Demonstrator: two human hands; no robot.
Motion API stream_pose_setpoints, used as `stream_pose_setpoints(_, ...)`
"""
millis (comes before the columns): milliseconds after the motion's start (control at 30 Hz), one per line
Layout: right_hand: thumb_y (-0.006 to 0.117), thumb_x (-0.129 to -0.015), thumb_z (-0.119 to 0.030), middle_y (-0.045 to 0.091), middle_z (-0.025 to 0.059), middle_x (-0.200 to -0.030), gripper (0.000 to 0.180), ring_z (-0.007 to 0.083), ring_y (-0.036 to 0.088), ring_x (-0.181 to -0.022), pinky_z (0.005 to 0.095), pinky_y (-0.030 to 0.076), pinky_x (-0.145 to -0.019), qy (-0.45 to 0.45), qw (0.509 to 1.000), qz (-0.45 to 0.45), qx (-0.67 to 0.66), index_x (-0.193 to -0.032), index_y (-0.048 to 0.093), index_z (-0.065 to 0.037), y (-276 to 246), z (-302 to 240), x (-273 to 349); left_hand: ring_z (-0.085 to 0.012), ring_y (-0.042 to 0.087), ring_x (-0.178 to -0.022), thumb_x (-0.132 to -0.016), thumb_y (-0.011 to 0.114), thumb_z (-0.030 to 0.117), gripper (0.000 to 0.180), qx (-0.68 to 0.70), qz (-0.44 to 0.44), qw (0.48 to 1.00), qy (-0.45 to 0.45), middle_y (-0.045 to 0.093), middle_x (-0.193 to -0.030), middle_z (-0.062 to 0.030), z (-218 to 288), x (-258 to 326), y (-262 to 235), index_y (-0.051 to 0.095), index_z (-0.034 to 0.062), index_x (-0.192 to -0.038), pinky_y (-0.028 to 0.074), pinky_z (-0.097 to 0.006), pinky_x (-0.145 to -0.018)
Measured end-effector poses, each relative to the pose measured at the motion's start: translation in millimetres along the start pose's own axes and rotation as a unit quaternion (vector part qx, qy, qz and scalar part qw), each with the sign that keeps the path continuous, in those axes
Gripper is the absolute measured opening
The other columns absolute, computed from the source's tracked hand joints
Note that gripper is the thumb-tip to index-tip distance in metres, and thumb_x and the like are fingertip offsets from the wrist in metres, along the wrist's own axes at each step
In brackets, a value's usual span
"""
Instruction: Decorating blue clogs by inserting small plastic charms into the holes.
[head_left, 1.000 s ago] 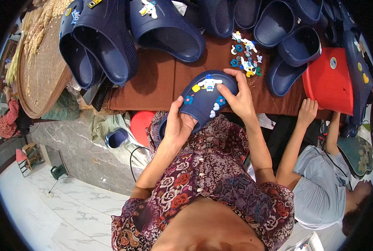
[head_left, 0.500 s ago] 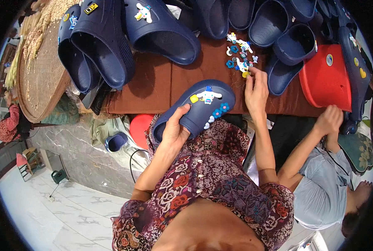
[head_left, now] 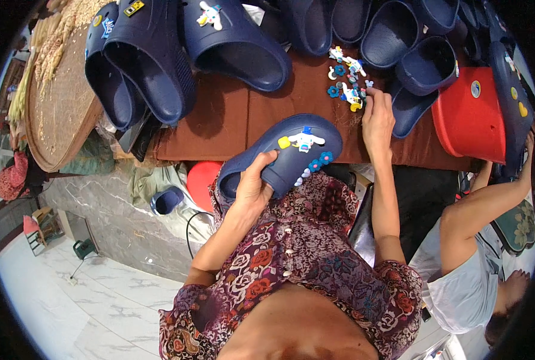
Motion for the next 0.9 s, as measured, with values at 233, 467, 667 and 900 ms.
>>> stream_pose_setpoints(233, 0.057, -0.097, -0.012, 0.061, 0.0192, -0.104, 0.022, 0.0432, 0.064, -0.092, 0.0511, 0.051, -0.075, 0.005, 0.996, -0.044, 0.076, -0.117, 0.064, -0.006, 15.5, 14.1, -16.2, -0.0202, 0.068, -0.1, -0.088, 0.076, 0.018, 0.034, -0.016, 0.009, 1.0, 0.007, 0.067, -0.108, -0.0091, -1.6, 3.6, 3.5, 0.062, 0.0002, -0.113, 0.059, -0.039, -0.089)
stream_pose_setpoints(467, 0.059, -0.095, -0.011, 0.061, 0.017, -0.103, 0.009, 0.0406, 0.063, -0.086, 0.0484, 0.049, -0.074, 0.002, 0.996, -0.067, 0.066, -0.102, 0.06, -0.004, 5.9, -0.9, -13.6, -0.0217, 0.068, -0.103, -0.089, 0.075, 0.014, 0.036, -0.002, 0.0, 1.0, -0.011, 0.068, -0.113, -0.0114, -3.4, 3.2, 1.9, 0.061, -0.0019, -0.118, 0.058, -0.039, -0.093)
stream_pose_setpoints(667, 0.061, -0.095, -0.009, 0.064, 0.0124, -0.093, 0.012, 0.0277, 0.065, -0.083, 0.0371, 0.05, -0.075, 0.007, 0.99, -0.087, -0.111, -0.104, 0.063, -0.002, -28.1, -47.9, -13.5, -0.0226, 0.067, -0.108, -0.088, 0.072, 0.005, 0.041, -0.054, -0.023, 0.998, -0.013, 0.066, -0.12, -0.0132, 0.8, 8.6, 14.4, 0.057, -0.0041, -0.125, 0.056, -0.037, -0.096)
stream_pose_setpoints(900, 0.069, -0.088, -0.011, 0.065, 0.0064, -0.086, 0.013, 0.0179, 0.064, -0.083, 0.0322, 0.049, -0.078, -0.083, 0.873, -0.354, -0.324, -0.097, 0.066, -0.003, -18.3, -139.3, 11.0, -0.0197, 0.063, -0.114, -0.088, 0.072, 0.002, 0.045, -0.093, -0.085, 0.991, 0.039, 0.065, -0.123, -0.0103, -0.4, 5.4, 16.6, 0.055, -0.001, -0.129, 0.05, -0.034, -0.101)
Point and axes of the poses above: each hand's wrist, its own x-axis away from the middle knuckle, its own y-axis out of the palm, z = x × y, the point moved 7 cm from there along -x, towards the middle knuckle
